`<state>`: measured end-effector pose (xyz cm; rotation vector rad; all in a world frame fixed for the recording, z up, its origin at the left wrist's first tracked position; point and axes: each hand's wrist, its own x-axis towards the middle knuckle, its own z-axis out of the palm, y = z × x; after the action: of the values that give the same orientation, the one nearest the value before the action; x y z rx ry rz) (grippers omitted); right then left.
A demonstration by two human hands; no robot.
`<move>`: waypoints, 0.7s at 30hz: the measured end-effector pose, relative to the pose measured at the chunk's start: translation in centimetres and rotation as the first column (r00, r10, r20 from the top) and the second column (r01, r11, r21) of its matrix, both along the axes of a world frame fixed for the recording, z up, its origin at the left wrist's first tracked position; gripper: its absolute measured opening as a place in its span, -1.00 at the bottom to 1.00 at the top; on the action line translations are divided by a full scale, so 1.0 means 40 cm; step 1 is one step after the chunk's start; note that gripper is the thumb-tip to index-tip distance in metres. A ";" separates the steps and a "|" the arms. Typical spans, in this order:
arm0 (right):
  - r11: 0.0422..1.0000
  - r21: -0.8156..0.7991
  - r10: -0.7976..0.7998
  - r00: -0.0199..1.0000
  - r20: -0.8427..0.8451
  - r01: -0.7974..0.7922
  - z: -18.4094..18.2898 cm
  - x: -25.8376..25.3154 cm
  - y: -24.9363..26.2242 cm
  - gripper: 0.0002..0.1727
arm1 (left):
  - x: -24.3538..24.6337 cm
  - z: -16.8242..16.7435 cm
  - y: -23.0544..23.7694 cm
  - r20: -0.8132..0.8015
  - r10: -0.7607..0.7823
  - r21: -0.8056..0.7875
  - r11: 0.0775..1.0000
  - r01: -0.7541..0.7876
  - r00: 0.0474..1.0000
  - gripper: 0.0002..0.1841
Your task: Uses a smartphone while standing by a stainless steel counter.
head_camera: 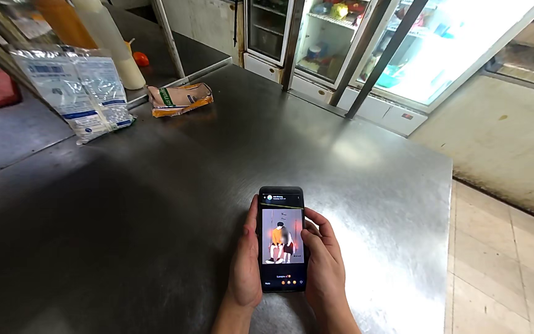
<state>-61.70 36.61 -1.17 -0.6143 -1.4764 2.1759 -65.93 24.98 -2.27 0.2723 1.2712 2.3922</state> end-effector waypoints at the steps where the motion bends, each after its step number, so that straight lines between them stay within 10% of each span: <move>1: 1.000 0.001 0.002 1.000 -0.002 -0.002 -0.001 0.000 0.000 -0.56 | 0.000 0.000 0.000 -0.003 0.003 -0.006 1.000 -0.003 1.000 0.03; 21: 1.000 0.015 0.001 1.000 0.024 -0.001 -0.002 0.002 0.000 -0.55 | 0.002 0.001 0.000 -0.004 -0.002 -0.017 1.000 0.002 1.000 0.02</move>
<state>-61.60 36.60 -1.26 -0.6371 -1.5045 2.1633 -65.86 24.97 -2.25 0.2734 1.2925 2.3788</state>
